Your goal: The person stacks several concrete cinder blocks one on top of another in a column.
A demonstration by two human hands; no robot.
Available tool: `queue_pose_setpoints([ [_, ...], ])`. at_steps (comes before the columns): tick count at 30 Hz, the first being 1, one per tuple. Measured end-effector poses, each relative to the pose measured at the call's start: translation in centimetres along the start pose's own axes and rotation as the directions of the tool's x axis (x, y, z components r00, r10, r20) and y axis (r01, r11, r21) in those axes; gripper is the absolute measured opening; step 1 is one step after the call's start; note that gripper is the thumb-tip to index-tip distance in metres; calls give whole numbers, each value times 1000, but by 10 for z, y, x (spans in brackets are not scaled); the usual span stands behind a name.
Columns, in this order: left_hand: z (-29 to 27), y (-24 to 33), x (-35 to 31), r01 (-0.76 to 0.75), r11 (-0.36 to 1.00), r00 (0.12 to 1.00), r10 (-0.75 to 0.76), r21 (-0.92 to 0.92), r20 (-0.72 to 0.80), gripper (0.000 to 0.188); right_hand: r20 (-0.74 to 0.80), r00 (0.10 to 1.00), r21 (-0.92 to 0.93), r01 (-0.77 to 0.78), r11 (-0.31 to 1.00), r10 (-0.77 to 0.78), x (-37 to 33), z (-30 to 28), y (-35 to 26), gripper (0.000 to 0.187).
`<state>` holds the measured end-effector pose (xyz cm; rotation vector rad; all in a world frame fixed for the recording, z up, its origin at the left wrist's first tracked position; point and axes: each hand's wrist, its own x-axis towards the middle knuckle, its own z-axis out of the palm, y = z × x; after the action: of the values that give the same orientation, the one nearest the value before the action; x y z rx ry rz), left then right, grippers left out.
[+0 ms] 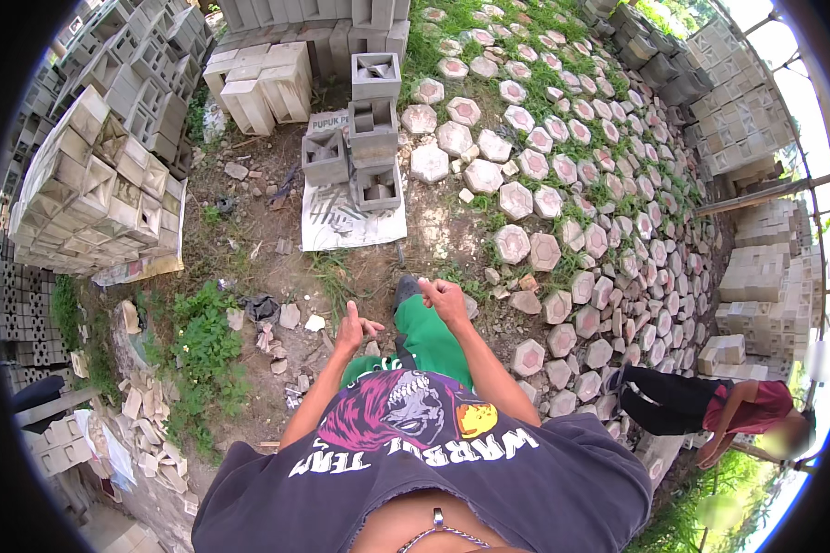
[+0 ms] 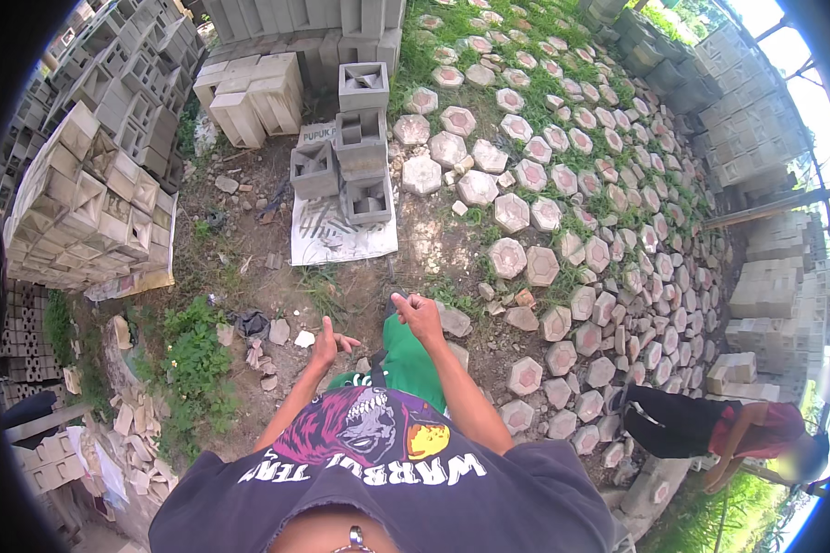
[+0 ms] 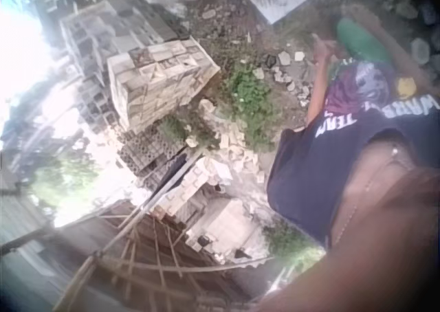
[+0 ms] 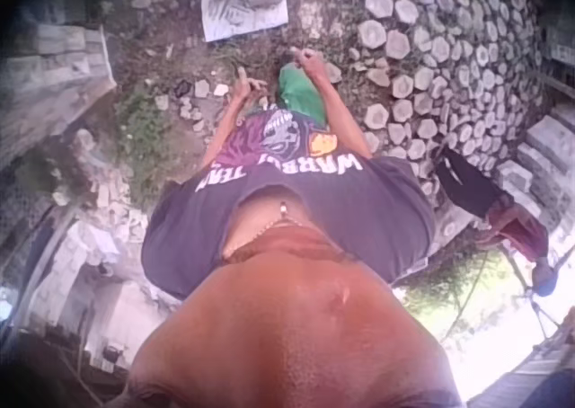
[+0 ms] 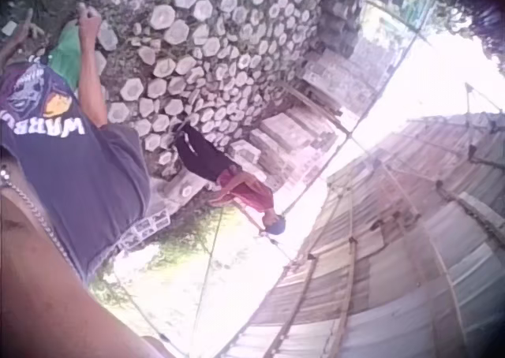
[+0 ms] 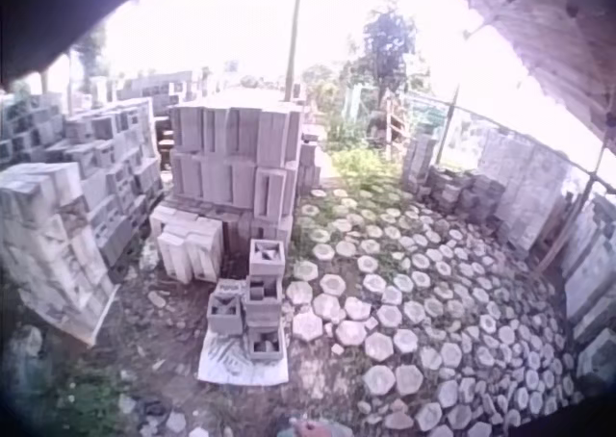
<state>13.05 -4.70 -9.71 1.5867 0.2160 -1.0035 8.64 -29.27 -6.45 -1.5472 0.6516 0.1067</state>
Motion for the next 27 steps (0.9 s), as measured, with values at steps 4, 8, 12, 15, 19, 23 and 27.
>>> queue_pose_setpoints([
  [4, -2, 86, 13, -113, 973, 983, 139, 203, -120, 88, 16, 997, -14, -78, 997, 78, 45, -16, -68, 47],
  [8, -4, 142, 29, -151, 965, 950, 202, 216, -237, 76, 16, 1000, 85, -13, 996, 12, 89, -21, -85, 53],
  [12, -11, 164, 52, -201, 958, 931, 252, 204, -264, 71, 59, 996, 83, -76, 994, 72, 123, -16, -78, 42],
  [15, -24, 161, 82, -213, 963, 931, 252, 167, -265, 68, 84, 994, 102, -80, 992, 71, 138, -6, -80, 34],
  [19, -40, 179, 131, -182, 982, 963, 187, 43, -196, 57, 74, 994, 78, -86, 993, 80, 169, 2, -91, 26],
  [23, -60, 222, 188, -144, 989, 983, 147, 34, -113, 32, 37, 993, 8, -113, 994, 112, 216, 8, -125, 39],
  [27, -80, 279, 235, -195, 981, 977, 196, 10, -83, 22, -42, 990, -4, -138, 990, 138, 269, 15, -160, 52],
])
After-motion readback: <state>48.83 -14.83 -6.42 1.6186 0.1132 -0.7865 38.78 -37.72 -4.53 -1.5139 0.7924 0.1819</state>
